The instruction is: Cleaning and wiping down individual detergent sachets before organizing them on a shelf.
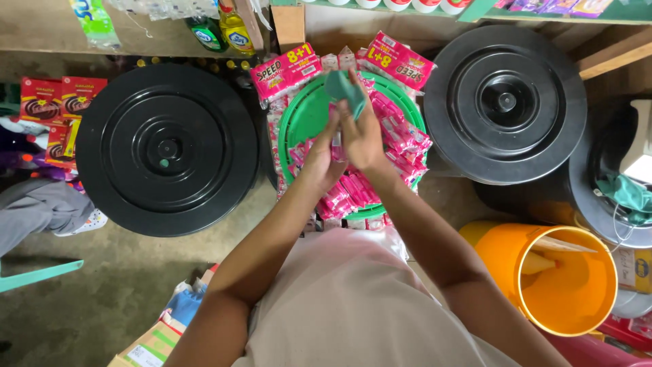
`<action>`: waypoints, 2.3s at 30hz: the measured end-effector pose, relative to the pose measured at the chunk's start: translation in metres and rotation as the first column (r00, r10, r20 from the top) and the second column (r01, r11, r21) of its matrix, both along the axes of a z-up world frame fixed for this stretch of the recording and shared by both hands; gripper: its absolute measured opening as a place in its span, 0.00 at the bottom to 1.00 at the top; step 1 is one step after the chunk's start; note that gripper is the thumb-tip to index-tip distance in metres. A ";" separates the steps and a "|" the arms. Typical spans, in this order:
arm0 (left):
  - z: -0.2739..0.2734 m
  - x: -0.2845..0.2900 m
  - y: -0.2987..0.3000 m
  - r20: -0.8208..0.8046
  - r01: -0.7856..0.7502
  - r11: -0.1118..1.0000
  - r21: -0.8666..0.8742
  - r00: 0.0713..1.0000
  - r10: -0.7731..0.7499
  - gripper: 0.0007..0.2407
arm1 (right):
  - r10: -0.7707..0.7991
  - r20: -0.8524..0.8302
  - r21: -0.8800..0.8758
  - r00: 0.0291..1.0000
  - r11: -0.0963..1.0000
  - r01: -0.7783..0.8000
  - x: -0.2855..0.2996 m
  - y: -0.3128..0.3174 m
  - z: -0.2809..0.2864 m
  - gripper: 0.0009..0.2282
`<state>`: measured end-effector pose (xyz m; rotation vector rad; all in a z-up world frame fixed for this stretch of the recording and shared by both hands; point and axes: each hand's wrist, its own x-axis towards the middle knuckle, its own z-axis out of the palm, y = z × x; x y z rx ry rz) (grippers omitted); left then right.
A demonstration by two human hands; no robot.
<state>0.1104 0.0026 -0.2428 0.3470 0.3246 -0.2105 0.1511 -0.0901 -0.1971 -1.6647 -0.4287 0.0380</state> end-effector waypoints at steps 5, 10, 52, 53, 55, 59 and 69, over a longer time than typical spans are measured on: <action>-0.046 0.005 0.008 0.142 -0.002 1.000 0.029 0.990 -0.002 0.20 | 0.118 -0.314 0.434 0.942 0.900 0.032 0.011 -0.019 -0.002 0.26; -0.004 0.005 0.022 0.128 -0.029 0.999 0.021 0.991 0.026 0.18 | 0.393 -0.430 0.773 0.813 0.626 0.105 0.007 -0.032 0.014 0.25; -0.028 0.010 -0.003 0.266 -0.101 0.995 0.017 0.960 0.093 0.26 | -0.032 0.061 -0.136 0.998 0.990 0.040 0.004 0.013 -0.003 0.26; -0.037 0.008 -0.004 0.179 -0.071 0.996 0.060 0.982 0.059 0.26 | -0.054 0.029 -0.093 0.998 0.994 0.057 0.001 0.013 0.001 0.26; -0.045 0.012 0.001 0.094 -0.036 0.995 0.097 0.995 0.027 0.26 | -0.077 0.001 -0.052 0.997 0.996 0.077 -0.012 0.015 0.009 0.26; -0.040 0.021 0.020 0.361 -0.024 0.998 0.053 0.932 0.004 0.26 | 0.042 0.218 -0.224 0.975 0.975 0.008 -0.056 0.021 0.029 0.26; -0.028 -0.004 0.000 0.205 0.016 0.997 0.077 0.978 -0.032 0.26 | -0.086 0.004 -0.236 0.996 0.968 0.084 -0.002 0.012 -0.008 0.22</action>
